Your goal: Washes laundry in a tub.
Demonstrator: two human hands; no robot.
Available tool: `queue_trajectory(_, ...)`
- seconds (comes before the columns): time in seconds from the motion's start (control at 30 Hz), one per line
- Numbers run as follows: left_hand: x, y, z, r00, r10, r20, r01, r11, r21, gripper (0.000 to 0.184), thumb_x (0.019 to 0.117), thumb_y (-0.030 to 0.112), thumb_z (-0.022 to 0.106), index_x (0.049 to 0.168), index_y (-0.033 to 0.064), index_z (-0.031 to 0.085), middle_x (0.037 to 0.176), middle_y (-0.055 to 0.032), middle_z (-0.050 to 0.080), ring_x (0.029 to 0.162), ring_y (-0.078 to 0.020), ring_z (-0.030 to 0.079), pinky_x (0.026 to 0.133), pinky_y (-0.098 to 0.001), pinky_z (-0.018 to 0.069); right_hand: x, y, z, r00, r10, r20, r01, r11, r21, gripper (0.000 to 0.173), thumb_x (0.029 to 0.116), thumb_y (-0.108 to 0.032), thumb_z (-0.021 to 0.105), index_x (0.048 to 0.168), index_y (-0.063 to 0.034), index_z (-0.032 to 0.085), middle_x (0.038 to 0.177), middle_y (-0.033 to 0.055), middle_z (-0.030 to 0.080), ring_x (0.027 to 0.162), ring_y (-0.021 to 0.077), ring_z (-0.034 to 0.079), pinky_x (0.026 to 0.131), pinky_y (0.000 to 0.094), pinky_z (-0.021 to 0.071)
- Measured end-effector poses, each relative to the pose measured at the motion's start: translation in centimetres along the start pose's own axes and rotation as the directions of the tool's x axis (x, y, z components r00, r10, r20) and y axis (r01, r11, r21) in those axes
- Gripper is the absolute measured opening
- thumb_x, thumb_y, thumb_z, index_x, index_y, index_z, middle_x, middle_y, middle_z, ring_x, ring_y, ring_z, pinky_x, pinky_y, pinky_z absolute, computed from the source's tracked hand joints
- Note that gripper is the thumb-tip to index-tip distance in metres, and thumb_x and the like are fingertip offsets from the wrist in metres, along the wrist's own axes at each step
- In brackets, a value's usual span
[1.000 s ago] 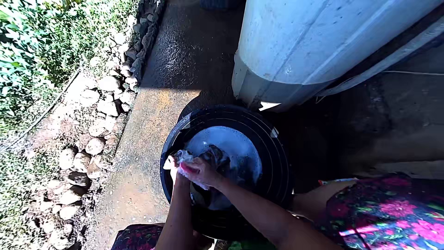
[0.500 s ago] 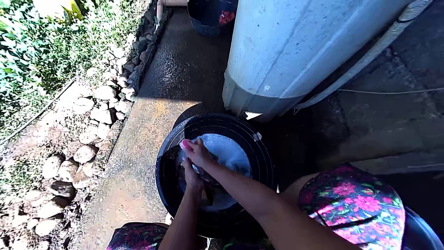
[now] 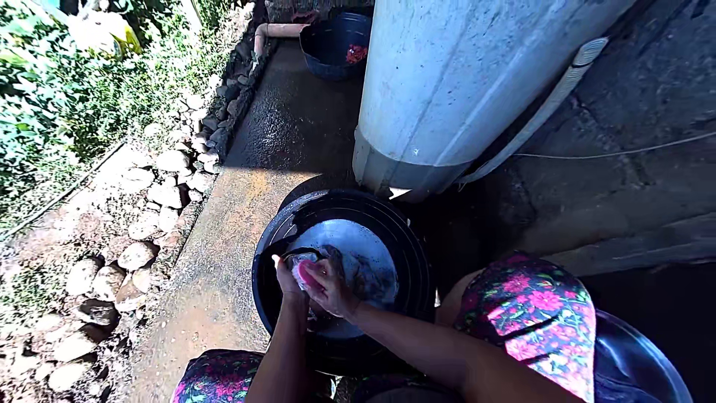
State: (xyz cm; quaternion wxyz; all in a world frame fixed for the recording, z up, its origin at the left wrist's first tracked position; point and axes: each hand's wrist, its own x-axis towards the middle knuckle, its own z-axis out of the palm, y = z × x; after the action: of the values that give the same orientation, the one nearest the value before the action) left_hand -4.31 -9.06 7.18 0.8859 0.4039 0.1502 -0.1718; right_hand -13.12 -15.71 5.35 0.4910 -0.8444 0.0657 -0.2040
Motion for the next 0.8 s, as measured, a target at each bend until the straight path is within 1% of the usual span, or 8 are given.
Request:
queue_trajectory(0.1, 0.4, 1.9, -0.3, 0.998, -0.065, -0.022, 0.065, 0.998, -0.008, 0.068, 0.1073, 0.059, 0.008, 0.104, 0.0107, 0.056, 0.075, -0.0033, 0.064, 0.070, -0.0141, 0.066, 0.064, -0.0353, 0.0577, -4.5, 3.8, -2.7, 0.980, 0.079, 0.185, -0.054, 0.989, -0.134, 0.046, 0.0933, -0.024, 0.070, 0.131, 0.0025, 0.067, 0.125, 0.0352, 0.061, 0.107, 0.0421, 0.067, 0.093, 0.0477, 0.0574)
queue_trajectory(0.23, -1.4, 4.5, 0.4, 0.952, -0.265, 0.154, 0.239, 0.957, 0.166, 0.046, 0.1120, 0.035, 0.024, 0.093, 0.0094, 0.058, 0.070, -0.0054, 0.065, 0.064, -0.0153, 0.066, 0.059, -0.0337, 0.0584, -0.7, 6.6, -6.1, 0.554, 0.573, 0.603, -0.368, 0.819, -0.441, 0.049, 0.1021, -0.040, 0.062, 0.135, -0.0036, 0.065, 0.134, 0.0279, 0.062, 0.126, 0.0427, 0.059, 0.108, 0.0609, 0.0436)
queue_trajectory(0.3, -2.8, 5.9, 0.8, 0.907, -0.354, 0.226, 0.254, 0.891, 0.377, 0.030, 0.1049, 0.015, 0.031, 0.094, 0.0102, 0.058, 0.072, -0.0027, 0.067, 0.066, -0.0117, 0.067, 0.061, -0.0297, 0.0584, 2.1, 5.0, -7.1, 0.670, 0.552, 0.496, -0.504, 0.829, -0.242, 0.059, 0.0970, -0.014, 0.068, 0.147, 0.0078, 0.047, 0.143, 0.0319, 0.053, 0.133, 0.0435, 0.054, 0.113, 0.0567, 0.0406)
queue_trajectory(0.43, -4.6, 7.0, 1.0, 0.769, -0.482, 0.420, 0.037, 0.690, 0.723, 0.023, 0.0818, 0.005, 0.052, 0.104, 0.0106, 0.056, 0.083, 0.0065, 0.067, 0.075, -0.0018, 0.065, 0.070, -0.0231, 0.0568, 6.5, 1.4, -8.4, 0.814, 0.305, 0.494, -0.466, 0.851, 0.242, 0.098, 0.0817, 0.010, 0.063, 0.163, -0.0016, 0.009, 0.166, 0.0230, 0.025, 0.150, 0.0330, 0.034, 0.116, 0.0494, 0.0392)
queue_trajectory(0.53, -4.9, 7.6, 1.6, 0.780, -0.458, 0.426, -0.230, 0.423, 0.877, 0.039, 0.0812, -0.003, 0.065, 0.120, -0.0028, 0.059, 0.104, -0.0053, 0.065, 0.094, -0.0065, 0.063, 0.087, -0.0264, 0.0535, 7.2, -0.1, -8.9, 0.772, 0.222, 0.596, -0.394, 0.902, 0.175, 0.061, 0.0896, 0.006, 0.060, 0.148, 0.0068, 0.042, 0.121, 0.0227, 0.064, 0.102, 0.0213, 0.062, 0.092, 0.0396, 0.0516)
queue_trajectory(0.67, -3.9, 7.5, -0.1, 0.897, -0.158, 0.414, -0.381, 0.199, 0.903, 0.041, 0.0869, 0.005, 0.071, 0.125, -0.0077, 0.061, 0.117, -0.0198, 0.068, 0.110, -0.0212, 0.065, 0.101, -0.0396, 0.0500, 6.2, -0.7, -9.5, 0.839, 0.325, 0.436, -0.432, 0.886, 0.171, 0.028, 0.1076, -0.013, 0.044, 0.108, 0.0095, 0.061, 0.083, 0.0077, 0.059, 0.065, 0.0095, 0.056, 0.070, 0.0284, 0.0531)
queue_trajectory(0.73, -4.2, 7.3, -0.3, 0.854, -0.126, 0.505, -0.449, 0.314, 0.837, 0.036, 0.0850, -0.002, 0.070, 0.120, -0.0098, 0.061, 0.111, -0.0155, 0.068, 0.102, -0.0114, 0.064, 0.095, -0.0295, 0.0520, 6.5, -1.5, -10.0, 0.856, 0.283, 0.432, -0.356, 0.929, 0.097, 0.024, 0.1025, -0.007, 0.054, 0.118, 0.0109, 0.059, 0.105, 0.0178, 0.065, 0.092, 0.0184, 0.063, 0.087, 0.0340, 0.0515)
queue_trajectory(0.8, -5.0, 6.8, -0.1, 0.741, -0.139, 0.657, -0.577, 0.370, 0.728, 0.034, 0.0846, -0.004, 0.067, 0.117, -0.0137, 0.062, 0.111, -0.0173, 0.069, 0.104, -0.0102, 0.064, 0.097, -0.0273, 0.0512, 6.7, -2.0, -9.9, 0.785, 0.145, 0.602, -0.240, 0.968, 0.079, 0.063, 0.0891, 0.004, 0.069, 0.145, 0.0100, 0.042, 0.146, 0.0283, 0.050, 0.136, 0.0325, 0.050, 0.115, 0.0419, 0.0397)
